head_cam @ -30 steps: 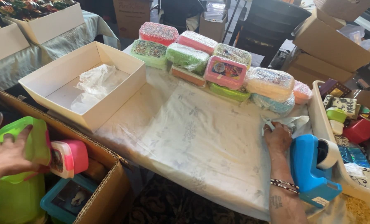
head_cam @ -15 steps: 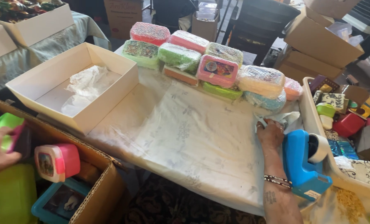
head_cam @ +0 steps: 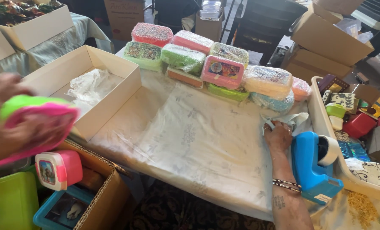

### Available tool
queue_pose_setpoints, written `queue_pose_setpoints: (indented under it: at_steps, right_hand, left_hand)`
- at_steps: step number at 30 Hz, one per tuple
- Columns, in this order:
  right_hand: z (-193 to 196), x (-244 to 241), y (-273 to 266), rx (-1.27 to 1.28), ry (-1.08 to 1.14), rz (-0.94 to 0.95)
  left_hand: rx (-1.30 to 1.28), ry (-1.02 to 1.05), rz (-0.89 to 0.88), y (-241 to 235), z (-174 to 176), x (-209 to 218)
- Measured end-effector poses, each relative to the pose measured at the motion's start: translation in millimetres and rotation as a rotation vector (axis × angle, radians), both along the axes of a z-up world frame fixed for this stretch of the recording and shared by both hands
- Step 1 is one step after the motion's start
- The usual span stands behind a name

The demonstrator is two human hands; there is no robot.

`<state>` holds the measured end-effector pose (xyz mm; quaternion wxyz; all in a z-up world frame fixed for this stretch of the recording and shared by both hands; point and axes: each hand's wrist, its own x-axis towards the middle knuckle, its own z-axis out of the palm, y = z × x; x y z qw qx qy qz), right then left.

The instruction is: The person wipes the inside of a pink plastic container with a white cloth. They then pick up a green plastic container and wipe its interior with the same cloth. The task involves cleaning the surfaces of these containers on a table.

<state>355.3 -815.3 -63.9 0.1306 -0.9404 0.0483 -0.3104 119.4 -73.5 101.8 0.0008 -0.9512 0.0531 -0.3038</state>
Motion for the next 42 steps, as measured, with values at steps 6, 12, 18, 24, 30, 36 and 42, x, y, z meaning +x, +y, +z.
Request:
queue_pose_setpoints:
  at_steps: [6, 12, 18, 24, 30, 36, 42]
  right_hand:
    - [-1, 3, -3, -0.001, -0.006, -0.009]
    - [6, -2, 1, 0.048, 0.027, -0.026]
    - [11, -2, 4, 0.037, 0.033, -0.049]
    - [16, -6, 7, 0.042, 0.028, -0.065]
    - [6, 3, -3, -0.010, -0.077, -0.040]
    - [39, -8, 17, 0.245, -0.142, -0.088]
    - [82, -54, 80, 0.269, -0.391, 0.299]
  left_hand:
    - [-0.057, -0.113, -0.421, -229, 111, -29]
    - [-0.132, 0.421, -0.863, -313, 44, 52]
    - [-0.040, 0.637, -0.726, -367, -10, 104]
    - [0.088, 0.766, -0.545, -402, -56, 156]
    - [-0.088, 0.597, -0.526, -436, -66, 190]
    - [-0.161, 0.535, -0.526, -442, -67, 194]
    - [-0.206, 0.562, -0.534, -438, -52, 186]
